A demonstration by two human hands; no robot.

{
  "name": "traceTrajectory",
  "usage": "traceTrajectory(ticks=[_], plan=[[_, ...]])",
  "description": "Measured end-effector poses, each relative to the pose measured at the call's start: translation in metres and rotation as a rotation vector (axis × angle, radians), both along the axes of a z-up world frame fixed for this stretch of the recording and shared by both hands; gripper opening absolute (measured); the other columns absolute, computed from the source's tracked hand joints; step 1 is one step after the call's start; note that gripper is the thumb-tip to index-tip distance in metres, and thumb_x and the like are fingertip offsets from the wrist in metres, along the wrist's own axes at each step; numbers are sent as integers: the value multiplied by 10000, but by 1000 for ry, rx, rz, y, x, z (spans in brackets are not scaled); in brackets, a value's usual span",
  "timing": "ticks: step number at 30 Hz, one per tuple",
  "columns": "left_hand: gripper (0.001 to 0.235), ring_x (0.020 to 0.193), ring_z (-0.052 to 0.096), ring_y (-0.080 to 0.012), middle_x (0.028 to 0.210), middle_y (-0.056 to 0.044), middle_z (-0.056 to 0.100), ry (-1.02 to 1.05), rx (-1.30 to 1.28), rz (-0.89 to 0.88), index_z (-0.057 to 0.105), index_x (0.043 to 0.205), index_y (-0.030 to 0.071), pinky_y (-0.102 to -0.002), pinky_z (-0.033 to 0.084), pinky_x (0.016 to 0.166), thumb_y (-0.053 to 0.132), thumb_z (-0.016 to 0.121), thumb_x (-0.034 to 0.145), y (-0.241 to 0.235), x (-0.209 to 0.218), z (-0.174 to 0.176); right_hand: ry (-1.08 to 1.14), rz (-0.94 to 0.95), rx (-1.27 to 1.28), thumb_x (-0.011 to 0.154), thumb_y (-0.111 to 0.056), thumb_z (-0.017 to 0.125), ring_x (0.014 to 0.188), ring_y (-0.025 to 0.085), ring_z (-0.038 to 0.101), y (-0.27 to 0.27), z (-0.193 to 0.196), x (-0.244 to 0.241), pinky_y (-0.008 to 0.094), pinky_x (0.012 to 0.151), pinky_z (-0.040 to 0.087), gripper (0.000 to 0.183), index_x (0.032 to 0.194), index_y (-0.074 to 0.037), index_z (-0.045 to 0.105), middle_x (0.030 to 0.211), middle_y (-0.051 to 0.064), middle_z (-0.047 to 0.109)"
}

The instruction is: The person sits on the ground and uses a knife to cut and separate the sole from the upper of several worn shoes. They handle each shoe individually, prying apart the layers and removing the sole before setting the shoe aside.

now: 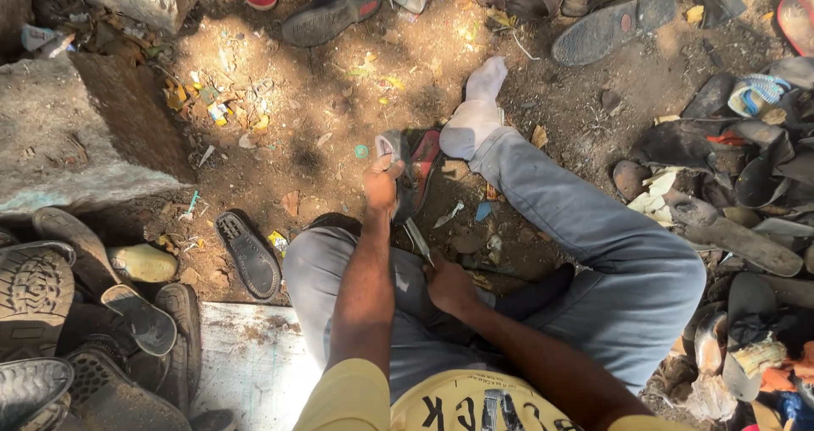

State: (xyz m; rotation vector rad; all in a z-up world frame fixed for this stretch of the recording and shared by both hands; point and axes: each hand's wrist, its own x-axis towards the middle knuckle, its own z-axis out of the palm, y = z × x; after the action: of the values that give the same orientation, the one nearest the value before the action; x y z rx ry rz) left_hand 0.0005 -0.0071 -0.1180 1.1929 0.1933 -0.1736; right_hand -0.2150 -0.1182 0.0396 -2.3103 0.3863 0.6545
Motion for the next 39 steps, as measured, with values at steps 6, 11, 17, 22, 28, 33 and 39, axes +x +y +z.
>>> traceTrajectory(ticks=[6, 11, 17, 22, 28, 33, 39], plan=[[224, 931, 668, -144, 1026, -39, 747, -8, -144, 51, 737, 1144, -20, -272, 513, 878, 51, 699, 935, 6, 1, -14, -135, -67, 99, 1002, -284, 536, 1125, 473, 637, 3, -29, 22, 531, 954, 499, 434, 1360, -42, 578, 1161, 298, 688], [304, 886, 693, -251, 969, -124, 754, -164, 407, 2, 740, 1103, 1, -343, 529, 826, 141, 788, 838, -3, -18, 65, -79, -79, 65, 999, -259, 547, 1152, 473, 619, -11, -22, 7, 528, 978, 486, 396, 1341, -64, 586, 1165, 300, 682], [552, 1011, 674, -419, 1081, -217, 686, -305, 1408, -234, 633, 1148, 49, -511, 522, 872, 455, 782, 805, -9, -62, 157, -294, 96, -130, 981, -255, 606, 1263, 460, 508, -30, -37, 6, 530, 1065, 425, 409, 1327, -36, 603, 1208, 298, 619], [606, 980, 692, -462, 1121, -286, 658, -301, 1446, -587, 596, 1182, 2, -541, 548, 838, 525, 639, 880, -24, -62, 132, -236, 3, -69, 975, -277, 586, 1166, 457, 581, -42, -51, 17, 546, 976, 470, 461, 1372, -44, 556, 1222, 277, 636], [484, 974, 701, -482, 1057, -291, 710, -296, 1305, -594, 676, 1089, 24, -558, 550, 889, 467, 493, 1024, -45, -49, 93, -201, -31, -123, 1003, -293, 569, 1010, 485, 660, -79, -56, 39, 586, 871, 516, 344, 1262, -80, 646, 1033, 273, 708], [436, 968, 690, -492, 1005, -300, 714, -269, 1155, -464, 700, 1107, 43, -568, 535, 881, 395, 450, 1044, -46, -42, 78, -242, 21, -174, 961, -272, 573, 960, 494, 672, -87, -31, 52, 581, 844, 527, 409, 1327, -91, 600, 982, 287, 706], [466, 1006, 671, -498, 1055, -306, 697, -43, 1147, -491, 712, 1070, 36, -568, 523, 900, 404, 428, 1035, -51, -35, 90, -113, -14, -137, 979, -259, 541, 947, 506, 670, -58, -1, 7, 594, 891, 495, 448, 1385, -69, 539, 975, 303, 712]])
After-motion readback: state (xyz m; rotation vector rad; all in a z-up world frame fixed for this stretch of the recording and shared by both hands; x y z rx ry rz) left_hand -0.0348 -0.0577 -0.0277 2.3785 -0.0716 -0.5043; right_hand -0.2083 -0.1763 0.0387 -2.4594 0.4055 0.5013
